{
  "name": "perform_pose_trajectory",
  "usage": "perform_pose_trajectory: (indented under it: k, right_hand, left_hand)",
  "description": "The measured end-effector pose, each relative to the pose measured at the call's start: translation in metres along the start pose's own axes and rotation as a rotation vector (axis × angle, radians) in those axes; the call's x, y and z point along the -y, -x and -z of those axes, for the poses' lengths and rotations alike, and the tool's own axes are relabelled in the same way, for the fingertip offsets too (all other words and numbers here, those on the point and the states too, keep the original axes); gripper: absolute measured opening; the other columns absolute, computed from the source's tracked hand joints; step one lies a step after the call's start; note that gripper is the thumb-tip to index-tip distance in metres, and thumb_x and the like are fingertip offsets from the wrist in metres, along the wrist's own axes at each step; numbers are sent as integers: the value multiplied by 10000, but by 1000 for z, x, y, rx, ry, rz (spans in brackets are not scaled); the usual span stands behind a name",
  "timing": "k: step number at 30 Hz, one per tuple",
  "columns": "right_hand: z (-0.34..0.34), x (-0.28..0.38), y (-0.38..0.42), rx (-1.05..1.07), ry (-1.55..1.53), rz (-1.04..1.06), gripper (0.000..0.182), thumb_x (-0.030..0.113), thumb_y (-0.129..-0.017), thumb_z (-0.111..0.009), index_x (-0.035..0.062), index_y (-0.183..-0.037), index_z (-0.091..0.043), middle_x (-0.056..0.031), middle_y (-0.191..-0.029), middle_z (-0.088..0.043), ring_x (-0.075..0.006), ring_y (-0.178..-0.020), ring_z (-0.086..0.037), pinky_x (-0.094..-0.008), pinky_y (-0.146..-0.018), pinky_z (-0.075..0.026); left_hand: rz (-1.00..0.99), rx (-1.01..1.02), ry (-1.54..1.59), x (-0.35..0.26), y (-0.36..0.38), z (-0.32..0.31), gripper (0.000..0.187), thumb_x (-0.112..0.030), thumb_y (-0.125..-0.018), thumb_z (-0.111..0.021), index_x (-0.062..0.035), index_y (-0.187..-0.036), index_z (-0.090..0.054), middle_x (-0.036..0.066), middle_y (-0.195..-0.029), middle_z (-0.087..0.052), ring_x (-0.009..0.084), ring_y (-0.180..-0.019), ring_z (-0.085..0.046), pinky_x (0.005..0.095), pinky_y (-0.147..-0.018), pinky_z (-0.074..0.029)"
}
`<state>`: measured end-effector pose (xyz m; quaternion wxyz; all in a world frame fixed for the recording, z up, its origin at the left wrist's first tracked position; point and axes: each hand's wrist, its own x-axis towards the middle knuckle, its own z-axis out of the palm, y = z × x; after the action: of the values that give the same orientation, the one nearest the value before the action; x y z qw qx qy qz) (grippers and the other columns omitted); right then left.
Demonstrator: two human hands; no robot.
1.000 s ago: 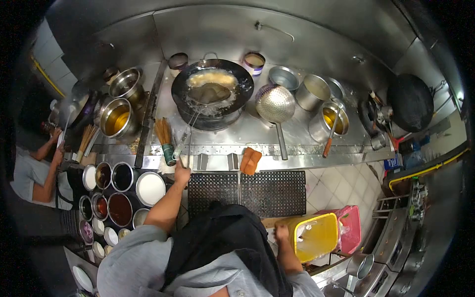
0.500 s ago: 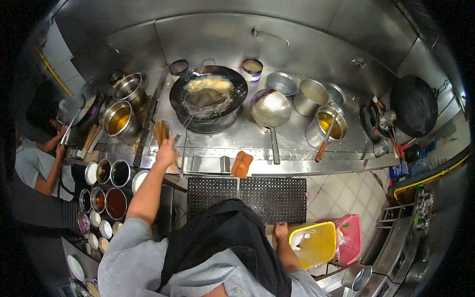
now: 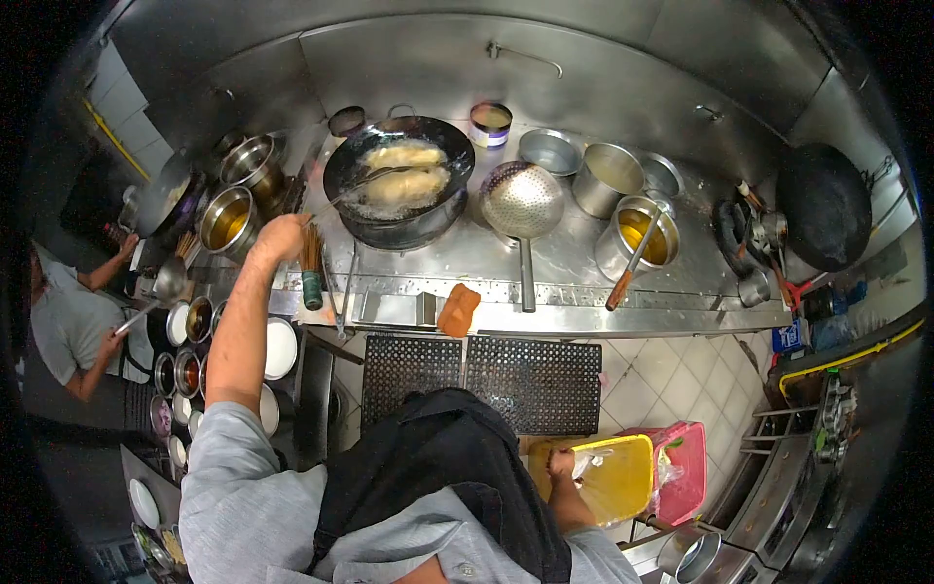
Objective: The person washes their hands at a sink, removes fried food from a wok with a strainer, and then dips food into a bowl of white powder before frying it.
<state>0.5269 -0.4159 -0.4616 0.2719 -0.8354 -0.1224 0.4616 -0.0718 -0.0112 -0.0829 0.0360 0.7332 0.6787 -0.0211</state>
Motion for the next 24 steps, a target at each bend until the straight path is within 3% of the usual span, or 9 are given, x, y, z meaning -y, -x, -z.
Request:
perform_pose_trajectory:
  k: [3,6,8,11,14,18,20,24]
  right_hand:
    - [8,-27,-3,113,48,-103,183,112,-838,-546,102,-978,-429,-84,-619,-482,-202,-447,-484,-373,-362,-368]
    - [2,-29,8,149,-111,-135,212,111,-844,-544,106,-996,-397,-83,-612,-471,-195,-417,-463,-354,-342,-347]
    - [-9,-20,15,79,8,-37,183,119,-850,-538,105,-982,-412,-71,-609,-469,-194,-431,-473,-342,-347,-351]
    - [-25,-2,19,81,-104,-38,160,124,-850,-538,100,-961,-426,-66,-629,-490,-190,-452,-491,-332,-354,-367]
    - [-41,13,15,42,-28,34,150,125,-842,-546,100,-947,-443,-61,-662,-518,-185,-480,-516,-331,-372,-400]
    - [-60,21,12,-4,-16,86,147,119,-834,-549,102,-947,-458,-65,-687,-538,-183,-495,-527,-341,-395,-428]
    - [-67,30,22,-12,-3,85,144,116,-825,-552,95,-941,-468,-66,-693,-543,-182,-498,-525,-340,-411,-442]
    - [-76,26,29,-1,2,95,163,123,-823,-555,91,-956,-467,-71,-701,-549,-183,-508,-538,-335,-415,-444]
  left_hand:
    - [10,6,20,-5,-8,0,384,-54,-784,-490,-67,-1144,-622,199,-1032,-655,356,-989,-624,441,-854,-498]
    - [7,-54,103,-6,-15,-32,450,-46,-784,-472,-84,-1216,-590,212,-1031,-651,368,-975,-624,448,-858,-493]
    - [-19,-107,157,-6,-17,-62,460,-43,-783,-464,-75,-1226,-583,222,-1026,-648,372,-968,-625,453,-855,-492]
    - [-12,-115,263,-12,-19,-95,482,-34,-778,-453,-46,-1249,-557,252,-1006,-642,389,-960,-623,465,-848,-487]
    - [-8,-154,327,-18,-23,-125,510,-44,-769,-468,-26,-1276,-523,265,-993,-631,413,-942,-611,482,-829,-484]
    - [-49,-218,385,-18,-17,-127,506,-56,-770,-486,-49,-1274,-533,253,-1004,-626,414,-924,-610,479,-832,-484]
    - [1,-129,367,-20,-2,-98,509,-1,-754,-457,-44,-1252,-554,243,-1101,-612,388,-1015,-589,450,-875,-459]
    - [-21,-105,325,7,7,-107,501,-13,-757,-481,-63,-1250,-558,234,-1066,-620,387,-983,-600,453,-850,-469]
